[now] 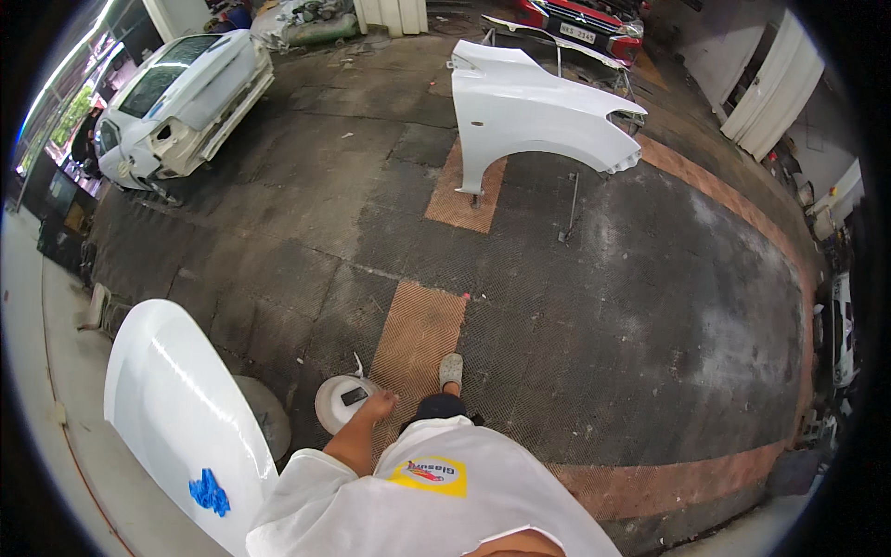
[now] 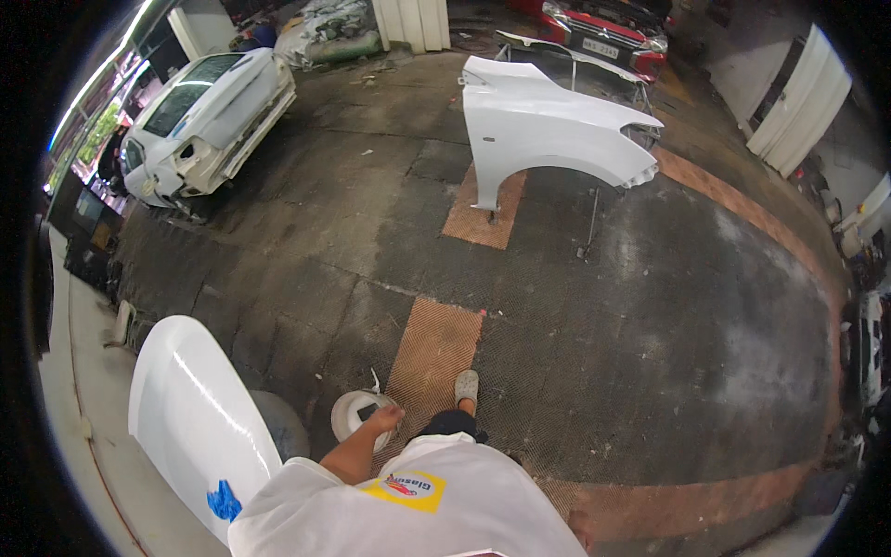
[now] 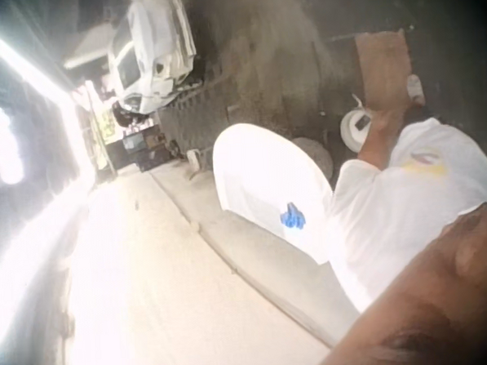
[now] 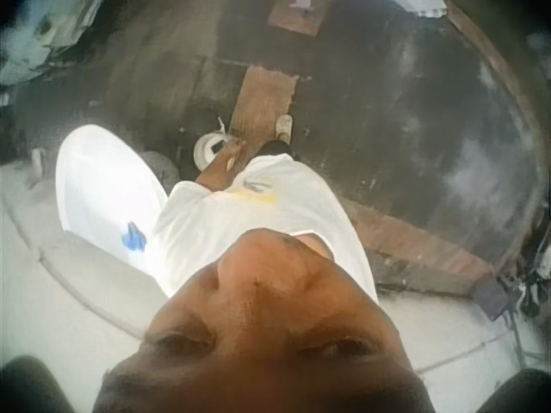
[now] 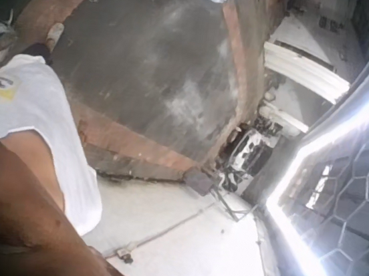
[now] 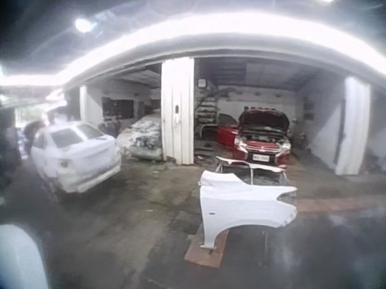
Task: The person wipes a white car bumper and a white car hood with a blue cloth, repeatedly dipping the cloth into a bucket of soapy water. The person handles the parts one at a time, wiping different sections and occasionally repositioning the parts.
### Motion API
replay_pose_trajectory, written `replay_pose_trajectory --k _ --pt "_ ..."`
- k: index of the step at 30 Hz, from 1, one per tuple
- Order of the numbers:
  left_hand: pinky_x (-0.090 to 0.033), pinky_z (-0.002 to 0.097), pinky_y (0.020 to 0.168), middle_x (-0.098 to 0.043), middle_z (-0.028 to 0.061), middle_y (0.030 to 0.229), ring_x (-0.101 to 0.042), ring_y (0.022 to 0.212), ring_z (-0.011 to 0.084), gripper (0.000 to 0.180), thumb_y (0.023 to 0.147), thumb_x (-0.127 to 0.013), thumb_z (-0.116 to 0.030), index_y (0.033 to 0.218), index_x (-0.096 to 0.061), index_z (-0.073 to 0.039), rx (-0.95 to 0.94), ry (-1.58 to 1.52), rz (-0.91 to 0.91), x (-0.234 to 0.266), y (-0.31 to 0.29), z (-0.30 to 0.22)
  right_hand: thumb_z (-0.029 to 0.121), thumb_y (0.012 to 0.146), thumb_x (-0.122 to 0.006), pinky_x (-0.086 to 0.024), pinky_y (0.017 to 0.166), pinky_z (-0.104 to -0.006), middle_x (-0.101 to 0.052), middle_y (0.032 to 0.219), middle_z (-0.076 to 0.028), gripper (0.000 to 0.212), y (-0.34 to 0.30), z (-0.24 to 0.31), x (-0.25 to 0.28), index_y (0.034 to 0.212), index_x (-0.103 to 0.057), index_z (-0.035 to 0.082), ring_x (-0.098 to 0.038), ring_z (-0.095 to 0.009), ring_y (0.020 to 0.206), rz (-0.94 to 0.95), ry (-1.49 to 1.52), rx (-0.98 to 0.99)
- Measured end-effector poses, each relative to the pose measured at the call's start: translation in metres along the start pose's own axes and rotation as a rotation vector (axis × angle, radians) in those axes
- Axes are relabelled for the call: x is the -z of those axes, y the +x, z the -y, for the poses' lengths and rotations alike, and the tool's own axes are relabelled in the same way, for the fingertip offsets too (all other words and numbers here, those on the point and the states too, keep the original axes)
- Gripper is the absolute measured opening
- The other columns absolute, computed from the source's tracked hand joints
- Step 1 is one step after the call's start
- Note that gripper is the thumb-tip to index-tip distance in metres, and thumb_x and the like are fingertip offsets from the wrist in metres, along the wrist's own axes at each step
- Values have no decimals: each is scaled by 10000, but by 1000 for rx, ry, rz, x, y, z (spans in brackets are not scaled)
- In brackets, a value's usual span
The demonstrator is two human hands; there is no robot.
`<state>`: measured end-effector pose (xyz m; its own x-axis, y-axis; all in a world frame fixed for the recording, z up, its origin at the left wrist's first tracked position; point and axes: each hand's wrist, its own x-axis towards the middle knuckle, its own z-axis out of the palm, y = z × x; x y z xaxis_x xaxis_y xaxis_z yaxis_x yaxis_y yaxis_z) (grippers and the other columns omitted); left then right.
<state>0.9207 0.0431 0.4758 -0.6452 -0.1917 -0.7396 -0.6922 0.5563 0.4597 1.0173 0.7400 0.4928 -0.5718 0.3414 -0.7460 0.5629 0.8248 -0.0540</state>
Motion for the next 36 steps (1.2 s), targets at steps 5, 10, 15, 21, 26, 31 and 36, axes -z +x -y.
replay_pose_trajectory --k 5,10,15,21,26,31,36 --pt "-489 443 1146 -685 232 1443 -652 1348 366 611 1045 -626 -477 1425 -672 0 1 52 -86 61 105 -29 408 1039 -616 -468 1158 -506 -649 1473 -258 552 8 93 54 1394 -689 -9 -624 -423 1366 -87 203 38" --pt "-476 466 1162 -659 241 1472 -630 1366 394 588 1067 -606 -464 1425 -671 -2 -28 12 -134 118 150 -130 374 1038 -642 -491 1136 -496 -697 1424 -226 496 52 142 97 1361 -719 5 -657 -418 1325 -180 368 34" --pt "-494 488 1133 -697 217 1419 -637 1345 413 622 1048 -588 -543 1425 -674 -56 -73 -42 -279 138 180 -139 386 1038 -642 -500 1127 -498 -720 1394 -201 488 124 176 131 1352 -730 23 -666 -417 1312 -25 111 120" --pt "-540 525 1043 -747 274 1258 -699 1230 447 574 1031 -620 -524 1300 -717 -26 6 -106 -291 55 161 -154 357 1040 -595 -532 1075 -553 -730 1291 -264 419 278 87 152 1244 -764 33 -681 -464 1231 -45 -286 392" --pt "-535 501 1058 -760 262 1244 -703 1233 429 543 1037 -621 -475 1282 -728 -2 157 -20 -253 16 97 -177 327 1035 -612 -549 1024 -549 -770 1165 -235 365 340 181 234 1168 -780 31 -705 -456 1158 -130 -83 444" --pt "-522 473 1081 -766 248 1241 -705 1260 354 587 1051 -612 -506 1336 -710 -2 176 -186 -216 -21 60 -174 371 1037 -644 -519 1050 -553 -749 1256 -267 452 410 270 332 1293 -741 12 -689 -496 1181 -37 -121 610" --pt "-518 495 1087 -737 272 1311 -686 1273 423 627 1065 -571 -522 1384 -684 6 353 -255 -346 -39 40 -171 395 1060 -639 -513 1107 -519 -682 1399 -269 499 434 408 387 1366 -707 7 -646 -455 1297 -42 20 501"
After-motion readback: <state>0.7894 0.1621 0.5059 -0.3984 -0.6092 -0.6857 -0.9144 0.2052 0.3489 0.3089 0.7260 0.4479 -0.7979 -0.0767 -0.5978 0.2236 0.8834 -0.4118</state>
